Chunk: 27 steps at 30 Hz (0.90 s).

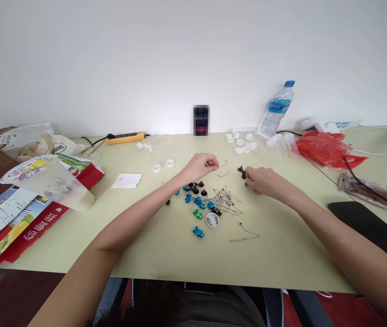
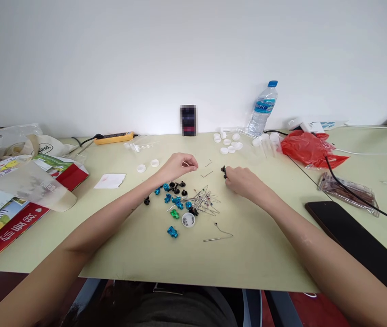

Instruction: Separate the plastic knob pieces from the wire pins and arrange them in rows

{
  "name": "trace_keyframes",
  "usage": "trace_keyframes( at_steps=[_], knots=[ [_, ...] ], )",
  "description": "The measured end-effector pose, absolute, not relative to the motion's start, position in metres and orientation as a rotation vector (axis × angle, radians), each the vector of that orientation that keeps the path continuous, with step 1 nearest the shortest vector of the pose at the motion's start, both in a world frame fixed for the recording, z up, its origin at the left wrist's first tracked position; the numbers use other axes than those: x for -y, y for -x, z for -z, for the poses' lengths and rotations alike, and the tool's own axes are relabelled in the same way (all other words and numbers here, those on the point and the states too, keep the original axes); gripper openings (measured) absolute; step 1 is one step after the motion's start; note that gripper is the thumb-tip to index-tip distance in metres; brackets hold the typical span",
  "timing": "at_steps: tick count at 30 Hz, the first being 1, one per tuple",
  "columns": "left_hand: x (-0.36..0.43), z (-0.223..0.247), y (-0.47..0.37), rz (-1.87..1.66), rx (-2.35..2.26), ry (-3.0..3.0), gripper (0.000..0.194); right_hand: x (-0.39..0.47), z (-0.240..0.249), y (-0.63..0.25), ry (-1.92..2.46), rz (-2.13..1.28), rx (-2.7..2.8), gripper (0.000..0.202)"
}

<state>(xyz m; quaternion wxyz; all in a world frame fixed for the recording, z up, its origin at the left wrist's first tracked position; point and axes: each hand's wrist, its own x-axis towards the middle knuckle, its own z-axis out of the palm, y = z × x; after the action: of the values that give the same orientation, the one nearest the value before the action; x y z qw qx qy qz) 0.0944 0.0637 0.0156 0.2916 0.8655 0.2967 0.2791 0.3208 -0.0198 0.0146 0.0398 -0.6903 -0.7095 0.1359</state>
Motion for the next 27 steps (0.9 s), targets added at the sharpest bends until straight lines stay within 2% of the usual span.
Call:
trace_keyframes(
  at_steps=[4,8,12,14,21,27],
  knots=[
    [-0.067,-0.018,-0.065,-0.593,-0.896,-2.456,0.016,0.020,-0.016,-0.324,2.153,-0.235,2.273,0.012],
    [-0.066,-0.023,-0.040,-0.287,-0.855,-2.523,0.019,0.013,-0.007,-0.327,2.141,-0.162,2.311,0.007],
    [-0.066,-0.026,-0.034,-0.075,-0.842,-2.554,0.025,0.009,0.001,-0.324,2.120,-0.033,2.320,0.019],
    [-0.066,-0.023,-0.037,-0.083,-0.828,-2.608,0.023,0.008,0.004,-0.321,2.119,0.043,2.335,0.022],
    [-0.070,-0.003,-0.045,-0.143,-0.811,-2.668,0.014,0.010,0.007,-0.314,2.194,0.262,2.367,0.014],
    [-0.072,0.000,-0.043,-0.206,-0.851,-2.644,0.017,0.016,0.000,-0.308,2.216,0.360,2.364,0.018]
  ],
)
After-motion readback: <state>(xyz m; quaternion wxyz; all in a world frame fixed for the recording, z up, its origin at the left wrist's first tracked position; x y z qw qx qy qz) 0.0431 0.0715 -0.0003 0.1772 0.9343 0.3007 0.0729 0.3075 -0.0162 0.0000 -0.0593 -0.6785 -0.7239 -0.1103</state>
